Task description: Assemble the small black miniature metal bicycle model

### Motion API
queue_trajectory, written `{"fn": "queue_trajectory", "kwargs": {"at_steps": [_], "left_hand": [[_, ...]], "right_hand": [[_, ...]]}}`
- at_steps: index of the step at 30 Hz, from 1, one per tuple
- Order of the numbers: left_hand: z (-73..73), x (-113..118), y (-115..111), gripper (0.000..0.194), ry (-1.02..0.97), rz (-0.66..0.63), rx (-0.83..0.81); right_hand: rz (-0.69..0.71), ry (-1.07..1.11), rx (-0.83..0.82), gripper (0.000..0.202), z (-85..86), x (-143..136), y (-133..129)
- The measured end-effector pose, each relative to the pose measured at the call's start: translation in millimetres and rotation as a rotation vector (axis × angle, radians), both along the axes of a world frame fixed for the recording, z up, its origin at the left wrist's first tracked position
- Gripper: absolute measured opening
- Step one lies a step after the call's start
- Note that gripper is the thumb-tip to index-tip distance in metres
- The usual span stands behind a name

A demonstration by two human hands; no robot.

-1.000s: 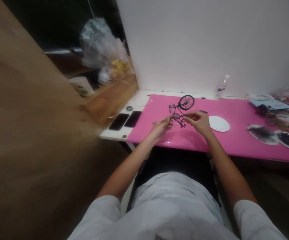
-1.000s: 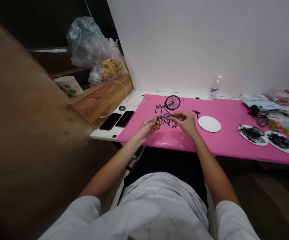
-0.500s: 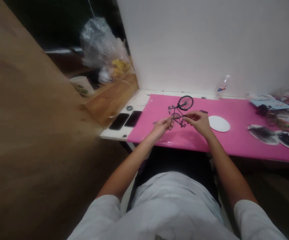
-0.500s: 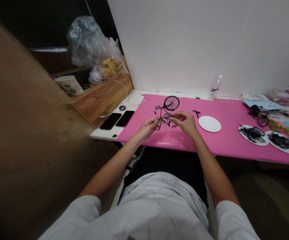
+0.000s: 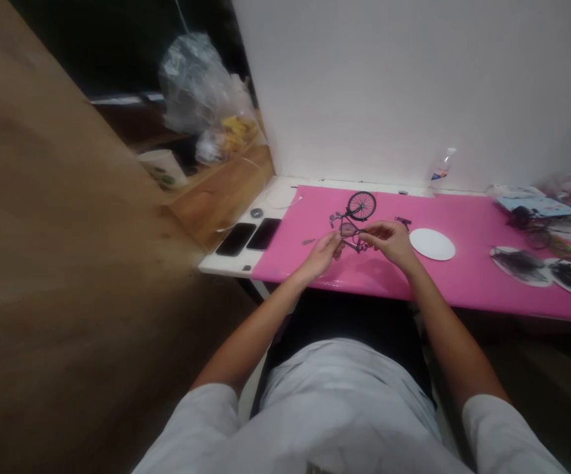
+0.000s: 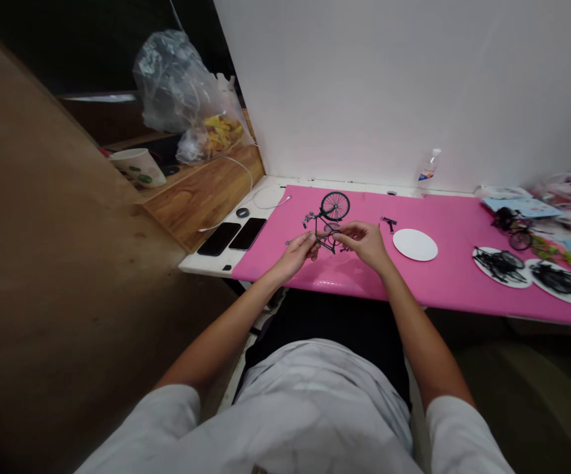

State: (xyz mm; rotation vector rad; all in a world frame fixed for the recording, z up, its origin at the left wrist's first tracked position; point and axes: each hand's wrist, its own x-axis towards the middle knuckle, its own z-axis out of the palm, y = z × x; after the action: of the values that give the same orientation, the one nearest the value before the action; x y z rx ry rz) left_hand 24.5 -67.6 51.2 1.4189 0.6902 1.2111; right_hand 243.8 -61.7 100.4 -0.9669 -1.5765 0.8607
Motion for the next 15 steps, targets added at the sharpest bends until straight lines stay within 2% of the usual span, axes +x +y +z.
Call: {"fn": "queue_trajectory", "kwargs": {"at_steps": [8, 15], "left_hand": [[-0.7, 5, -2, 0.047, 0.064, 0.162, 0.081], [-14.4, 7, 4, 0.041, 0.127, 0.287, 0.153]], "right_hand": [[-0.024, 0.068, 0.026, 0.050, -6.4, -11, -3], [-0.023, 0.086, 0.006, 0.048, -11.2, -17, -4]]}}
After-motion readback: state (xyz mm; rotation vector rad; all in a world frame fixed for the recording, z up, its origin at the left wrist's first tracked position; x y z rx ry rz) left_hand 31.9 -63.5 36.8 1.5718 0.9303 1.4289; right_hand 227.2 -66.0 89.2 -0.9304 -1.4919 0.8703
